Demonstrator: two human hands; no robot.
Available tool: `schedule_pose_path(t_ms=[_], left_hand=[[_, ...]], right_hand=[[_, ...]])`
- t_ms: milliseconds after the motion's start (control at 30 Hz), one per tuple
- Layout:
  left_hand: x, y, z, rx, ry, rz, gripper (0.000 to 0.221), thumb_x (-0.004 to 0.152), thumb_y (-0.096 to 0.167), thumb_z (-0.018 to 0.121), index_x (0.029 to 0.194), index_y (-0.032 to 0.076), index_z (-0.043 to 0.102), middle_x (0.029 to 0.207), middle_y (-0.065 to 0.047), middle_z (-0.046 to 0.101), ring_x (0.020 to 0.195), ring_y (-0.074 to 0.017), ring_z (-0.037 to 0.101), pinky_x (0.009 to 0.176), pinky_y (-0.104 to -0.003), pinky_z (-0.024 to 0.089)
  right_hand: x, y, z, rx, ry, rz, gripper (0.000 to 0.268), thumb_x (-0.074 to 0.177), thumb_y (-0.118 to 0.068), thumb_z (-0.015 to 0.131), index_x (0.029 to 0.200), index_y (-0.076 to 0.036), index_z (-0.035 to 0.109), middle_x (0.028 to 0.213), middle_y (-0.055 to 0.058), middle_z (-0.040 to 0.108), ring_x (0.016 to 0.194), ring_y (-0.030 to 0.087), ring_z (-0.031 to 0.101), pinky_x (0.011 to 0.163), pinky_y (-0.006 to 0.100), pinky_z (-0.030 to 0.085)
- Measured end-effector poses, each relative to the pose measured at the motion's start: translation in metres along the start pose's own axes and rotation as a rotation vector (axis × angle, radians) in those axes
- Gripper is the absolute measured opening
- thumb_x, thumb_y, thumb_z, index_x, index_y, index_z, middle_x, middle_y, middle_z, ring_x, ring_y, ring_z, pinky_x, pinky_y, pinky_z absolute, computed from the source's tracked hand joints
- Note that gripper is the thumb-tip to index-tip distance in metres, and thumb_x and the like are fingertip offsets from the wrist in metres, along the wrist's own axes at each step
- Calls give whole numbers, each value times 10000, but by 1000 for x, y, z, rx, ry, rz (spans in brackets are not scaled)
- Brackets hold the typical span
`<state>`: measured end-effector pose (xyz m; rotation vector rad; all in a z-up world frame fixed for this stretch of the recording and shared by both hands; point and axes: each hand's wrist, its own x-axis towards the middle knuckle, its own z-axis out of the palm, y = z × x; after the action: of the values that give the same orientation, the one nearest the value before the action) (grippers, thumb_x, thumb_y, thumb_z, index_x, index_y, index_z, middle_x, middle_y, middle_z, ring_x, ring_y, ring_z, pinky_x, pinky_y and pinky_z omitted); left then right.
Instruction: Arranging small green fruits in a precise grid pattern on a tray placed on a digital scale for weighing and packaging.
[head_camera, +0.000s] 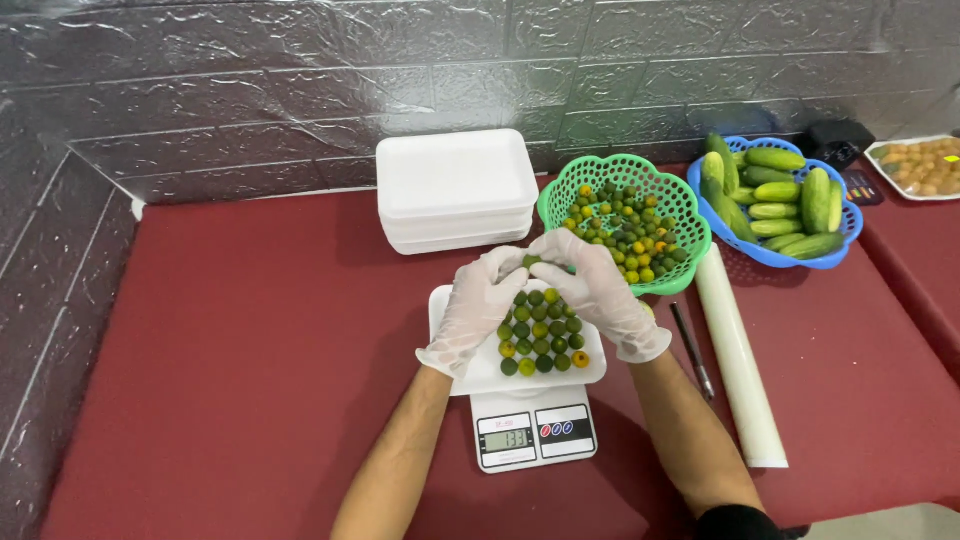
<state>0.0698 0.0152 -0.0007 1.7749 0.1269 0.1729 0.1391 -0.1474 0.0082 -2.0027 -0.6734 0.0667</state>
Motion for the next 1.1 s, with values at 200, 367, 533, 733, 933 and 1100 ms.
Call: schedule_pose_path(t_ms=[200,367,533,733,933,1100], left_hand=[[-13,-24,-27,78,25,-34,320,874,195,737,1192,161,748,1112,-114,786,1086,-285,736,944,-432,582],[-11,-46,-32,153,5,-109,326,848,167,775,1173,185,760,1077,-85,792,1041,-244,752,912,-405,604],[-8,-75,-28,289,12,-86,342,812,210,798,1151,239,762,1010,-42,784,1031,-249,738,910,-386,612],[-6,-104,-18,629,32,106,258,876,205,748,1132,204,722,978,-36,738,1042,-257,689,957,-399,576],[-3,-119,-10,915,151,297,250,857,248,756,1098,230,694,927,3,664,974,-204,660,927,-370,534],[-3,-124,-9,969,136,266,268,837,266,759,1097,245,696,924,10,626,983,-213,622,882,-376,517]], right_hand=[[-14,-45,19,97,-118,49,303,891,-45,734,1181,-128,704,998,72,793,999,164,738,935,410,579],[-6,-21,30,-148,-171,8,205,863,-185,790,1063,-219,764,968,-44,790,911,105,747,868,328,601],[-7,-8,43,-580,-158,-154,186,835,-402,766,982,-310,701,930,-108,724,902,161,723,782,318,623],[-12,8,54,-927,-28,-262,185,843,-444,717,916,-327,594,837,-162,629,879,72,683,660,234,598],[-13,20,57,-963,142,-418,100,910,-370,638,842,-309,596,809,-148,618,881,64,675,603,178,558],[-13,27,57,-886,118,-446,92,904,-353,629,953,-285,667,824,-125,621,887,72,666,577,184,548]])
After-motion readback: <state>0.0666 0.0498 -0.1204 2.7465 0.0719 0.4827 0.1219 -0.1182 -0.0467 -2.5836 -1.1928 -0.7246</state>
